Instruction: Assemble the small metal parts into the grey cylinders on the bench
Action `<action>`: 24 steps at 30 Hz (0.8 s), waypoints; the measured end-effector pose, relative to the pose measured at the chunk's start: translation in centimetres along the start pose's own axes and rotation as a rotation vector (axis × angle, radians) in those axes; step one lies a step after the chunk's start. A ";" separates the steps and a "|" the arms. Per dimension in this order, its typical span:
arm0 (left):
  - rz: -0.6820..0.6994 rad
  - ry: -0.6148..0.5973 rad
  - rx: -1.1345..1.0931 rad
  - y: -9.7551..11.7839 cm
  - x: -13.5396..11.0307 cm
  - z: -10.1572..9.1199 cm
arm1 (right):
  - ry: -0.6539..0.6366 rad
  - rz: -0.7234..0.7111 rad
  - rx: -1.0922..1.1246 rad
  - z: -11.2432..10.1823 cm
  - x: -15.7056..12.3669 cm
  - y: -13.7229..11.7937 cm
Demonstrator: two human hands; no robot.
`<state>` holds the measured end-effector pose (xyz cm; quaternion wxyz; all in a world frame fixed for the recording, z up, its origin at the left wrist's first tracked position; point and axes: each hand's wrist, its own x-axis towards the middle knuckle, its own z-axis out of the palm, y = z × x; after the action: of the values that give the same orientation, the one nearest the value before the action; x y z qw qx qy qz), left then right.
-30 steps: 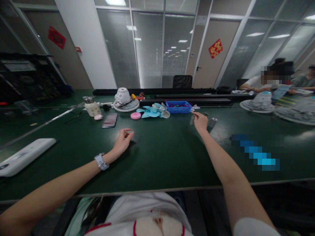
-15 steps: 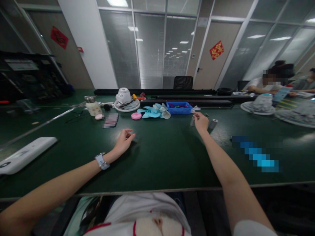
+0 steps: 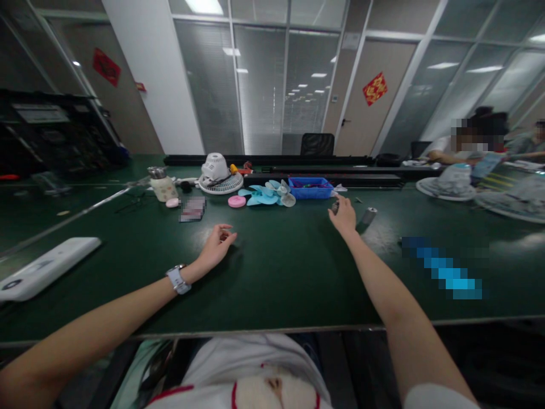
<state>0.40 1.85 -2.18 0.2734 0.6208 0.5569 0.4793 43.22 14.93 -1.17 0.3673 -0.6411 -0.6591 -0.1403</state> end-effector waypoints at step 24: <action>0.286 -0.223 0.038 3.8 -2.2 0.1 | -0.557 -0.448 0.760 -3.7 -12.2 -21.5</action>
<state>2.29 -1.09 0.47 0.2506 0.7481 0.4379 0.4310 22.84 0.46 -0.60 0.3456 -0.3190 -0.8572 0.2098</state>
